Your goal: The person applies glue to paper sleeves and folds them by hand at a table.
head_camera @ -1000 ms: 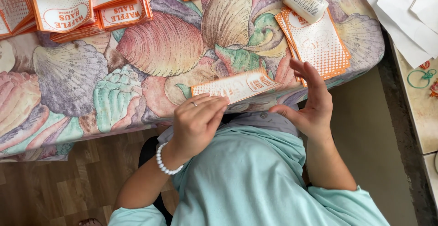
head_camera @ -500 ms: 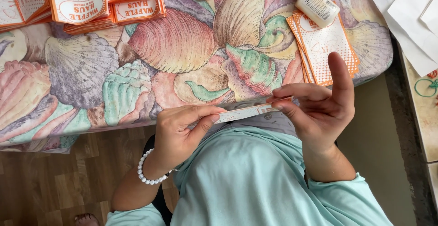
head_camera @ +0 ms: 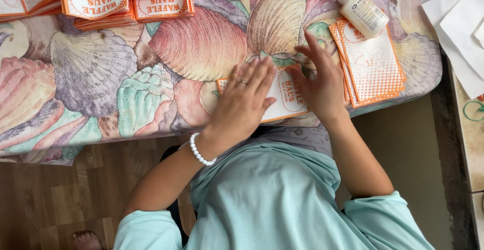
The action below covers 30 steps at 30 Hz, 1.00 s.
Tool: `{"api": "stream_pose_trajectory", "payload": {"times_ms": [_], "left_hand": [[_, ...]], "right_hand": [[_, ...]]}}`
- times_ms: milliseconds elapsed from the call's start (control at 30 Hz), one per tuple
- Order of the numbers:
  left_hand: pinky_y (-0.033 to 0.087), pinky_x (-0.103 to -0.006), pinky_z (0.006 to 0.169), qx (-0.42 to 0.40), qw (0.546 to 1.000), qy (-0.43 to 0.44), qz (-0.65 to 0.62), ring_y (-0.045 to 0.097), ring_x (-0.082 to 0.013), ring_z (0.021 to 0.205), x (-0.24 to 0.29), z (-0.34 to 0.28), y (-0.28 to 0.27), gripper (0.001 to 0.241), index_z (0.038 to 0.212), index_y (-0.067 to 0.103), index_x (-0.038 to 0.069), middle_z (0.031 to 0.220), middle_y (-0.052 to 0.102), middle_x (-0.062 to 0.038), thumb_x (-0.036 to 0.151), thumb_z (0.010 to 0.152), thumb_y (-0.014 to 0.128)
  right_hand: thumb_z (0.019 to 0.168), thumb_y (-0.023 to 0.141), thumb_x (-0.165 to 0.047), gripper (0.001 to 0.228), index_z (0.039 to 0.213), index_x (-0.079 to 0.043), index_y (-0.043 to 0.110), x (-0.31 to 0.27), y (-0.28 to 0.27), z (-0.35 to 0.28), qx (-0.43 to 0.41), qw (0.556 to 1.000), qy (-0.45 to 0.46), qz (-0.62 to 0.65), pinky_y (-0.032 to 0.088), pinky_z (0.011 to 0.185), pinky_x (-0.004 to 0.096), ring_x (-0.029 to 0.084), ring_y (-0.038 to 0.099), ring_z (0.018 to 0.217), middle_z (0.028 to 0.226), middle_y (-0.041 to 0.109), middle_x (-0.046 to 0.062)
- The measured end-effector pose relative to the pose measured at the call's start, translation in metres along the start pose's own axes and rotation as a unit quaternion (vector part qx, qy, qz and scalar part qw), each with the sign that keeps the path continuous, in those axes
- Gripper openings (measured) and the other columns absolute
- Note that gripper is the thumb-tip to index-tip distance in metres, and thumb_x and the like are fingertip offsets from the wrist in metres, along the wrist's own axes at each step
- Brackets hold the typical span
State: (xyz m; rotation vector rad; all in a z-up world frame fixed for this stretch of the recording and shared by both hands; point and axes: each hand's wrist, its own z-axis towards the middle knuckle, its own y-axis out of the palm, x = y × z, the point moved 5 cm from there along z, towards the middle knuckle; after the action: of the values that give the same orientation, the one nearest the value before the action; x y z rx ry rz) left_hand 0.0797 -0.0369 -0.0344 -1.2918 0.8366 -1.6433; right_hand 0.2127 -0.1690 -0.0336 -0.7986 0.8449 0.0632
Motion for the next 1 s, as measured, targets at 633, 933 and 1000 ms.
{"api": "stream_pose_trajectory", "payload": {"times_ms": [633,933,1000], "left_hand": [[0.007,-0.0598,0.125,-0.079,0.996,0.036,0.028,0.017,-0.0349,0.158,-0.003,-0.003,0.015,0.053,0.163,0.032,0.01,0.17,0.027,-0.009,0.029,0.113,0.034],[0.022,-0.0592,0.124,-0.081,0.994,0.042,0.068,0.032,-0.0314,0.154,-0.003,-0.001,0.008,0.057,0.161,0.035,0.012,0.167,0.036,-0.002,0.034,0.109,0.045],[0.022,-0.0588,0.124,-0.078,0.994,0.042,0.07,0.033,-0.032,0.154,-0.002,-0.001,0.008,0.056,0.161,0.036,0.012,0.167,0.037,-0.002,0.034,0.109,0.044]], "right_hand": [[0.1,0.075,-0.02,0.067,0.153,0.008,0.046,-0.007,-0.007,-0.041,-0.062,0.966,-0.098,-0.233,0.056,0.074,0.035,0.028,0.067,0.089,0.12,0.079,0.009],[0.108,0.073,-0.018,0.066,0.156,0.007,0.036,-0.009,-0.01,-0.044,-0.094,0.965,-0.1,-0.222,0.054,0.101,0.042,0.026,0.06,0.089,0.128,0.076,-0.001],[0.108,0.073,-0.018,0.068,0.157,0.007,0.033,-0.012,-0.01,-0.043,-0.097,0.966,-0.099,-0.219,0.051,0.114,0.048,0.026,0.06,0.089,0.128,0.076,-0.001]]}}
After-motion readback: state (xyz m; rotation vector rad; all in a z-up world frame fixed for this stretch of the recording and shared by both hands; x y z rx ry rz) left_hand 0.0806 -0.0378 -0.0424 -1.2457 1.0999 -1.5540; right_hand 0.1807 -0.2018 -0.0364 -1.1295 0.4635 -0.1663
